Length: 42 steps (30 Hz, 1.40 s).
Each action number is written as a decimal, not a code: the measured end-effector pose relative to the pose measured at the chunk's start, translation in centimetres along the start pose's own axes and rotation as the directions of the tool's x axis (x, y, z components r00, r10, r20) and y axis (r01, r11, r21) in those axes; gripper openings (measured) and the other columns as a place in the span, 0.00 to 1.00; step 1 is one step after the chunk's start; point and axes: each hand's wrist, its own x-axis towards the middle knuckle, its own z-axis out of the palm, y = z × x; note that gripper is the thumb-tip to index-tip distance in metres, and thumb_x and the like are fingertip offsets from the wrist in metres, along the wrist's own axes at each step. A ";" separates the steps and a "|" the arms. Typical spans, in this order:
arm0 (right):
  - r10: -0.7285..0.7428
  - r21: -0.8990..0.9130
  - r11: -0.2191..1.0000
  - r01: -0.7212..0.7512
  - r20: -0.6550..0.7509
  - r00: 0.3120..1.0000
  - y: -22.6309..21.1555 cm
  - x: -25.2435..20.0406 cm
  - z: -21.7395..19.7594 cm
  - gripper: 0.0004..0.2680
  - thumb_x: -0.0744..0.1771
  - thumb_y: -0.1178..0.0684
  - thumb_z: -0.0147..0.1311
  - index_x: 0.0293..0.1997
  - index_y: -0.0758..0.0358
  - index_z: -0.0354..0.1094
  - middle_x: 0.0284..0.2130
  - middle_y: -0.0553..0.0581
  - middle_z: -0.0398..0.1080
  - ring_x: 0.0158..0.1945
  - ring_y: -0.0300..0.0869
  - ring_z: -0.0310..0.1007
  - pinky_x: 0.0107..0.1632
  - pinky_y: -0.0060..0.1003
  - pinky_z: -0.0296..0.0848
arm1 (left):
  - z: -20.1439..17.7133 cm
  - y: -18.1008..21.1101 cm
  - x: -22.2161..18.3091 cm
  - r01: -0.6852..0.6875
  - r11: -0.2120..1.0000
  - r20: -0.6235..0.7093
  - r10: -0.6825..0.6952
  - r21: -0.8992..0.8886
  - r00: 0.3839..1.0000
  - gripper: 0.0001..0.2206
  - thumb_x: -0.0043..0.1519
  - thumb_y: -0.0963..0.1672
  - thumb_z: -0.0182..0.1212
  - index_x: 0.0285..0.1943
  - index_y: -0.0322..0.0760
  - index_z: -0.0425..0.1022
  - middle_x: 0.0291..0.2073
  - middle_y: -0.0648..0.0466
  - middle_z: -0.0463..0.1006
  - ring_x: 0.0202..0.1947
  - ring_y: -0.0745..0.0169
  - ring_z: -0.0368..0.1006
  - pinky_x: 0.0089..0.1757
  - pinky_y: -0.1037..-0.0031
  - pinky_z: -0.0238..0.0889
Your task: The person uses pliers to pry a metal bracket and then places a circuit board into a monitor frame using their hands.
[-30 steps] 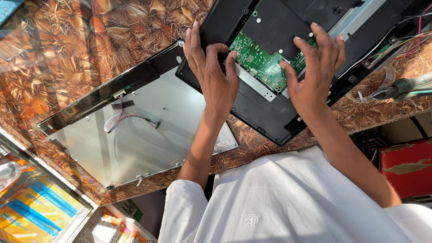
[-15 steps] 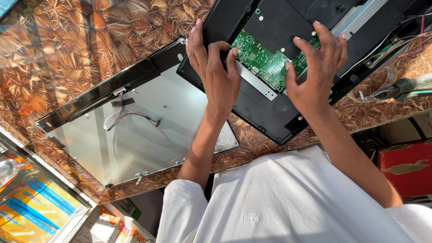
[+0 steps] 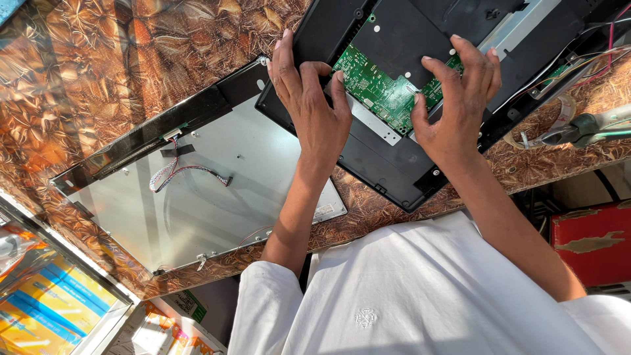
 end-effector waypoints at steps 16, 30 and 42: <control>-0.008 0.019 1.000 0.008 -0.013 1.000 -0.2 0.1 -0.4 0.19 0.69 0.62 0.61 0.69 0.62 0.61 0.70 0.65 0.51 0.72 0.67 0.56 0.75 0.74 0.42 | -1.9 -2.5 -0.8 -0.183 0.980 0.085 0.190 -0.084 0.978 0.15 0.79 0.44 0.38 0.58 0.39 0.74 0.78 0.48 0.48 0.82 0.41 0.40 0.78 0.44 0.39; 0.003 -0.095 0.996 0.001 0.047 0.999 -0.6 1.1 -1.0 0.24 0.74 0.53 0.55 0.77 0.70 0.45 0.63 0.71 0.56 0.68 0.65 0.57 0.73 0.69 0.47 | -2.0 -1.7 -0.7 -0.186 0.981 0.041 0.188 -0.055 0.981 0.12 0.76 0.41 0.41 0.52 0.37 0.75 0.76 0.47 0.50 0.81 0.42 0.43 0.79 0.45 0.40; -0.127 -0.041 0.991 0.129 0.052 0.991 -1.2 6.7 0.0 0.24 0.73 0.39 0.63 0.63 0.73 0.60 0.51 0.69 0.58 0.52 0.60 0.56 0.55 0.63 0.61 | -5.5 -2.8 -0.6 -0.281 0.958 0.286 0.284 -0.051 0.915 0.20 0.75 0.53 0.45 0.69 0.39 0.68 0.77 0.46 0.51 0.81 0.37 0.41 0.75 0.40 0.42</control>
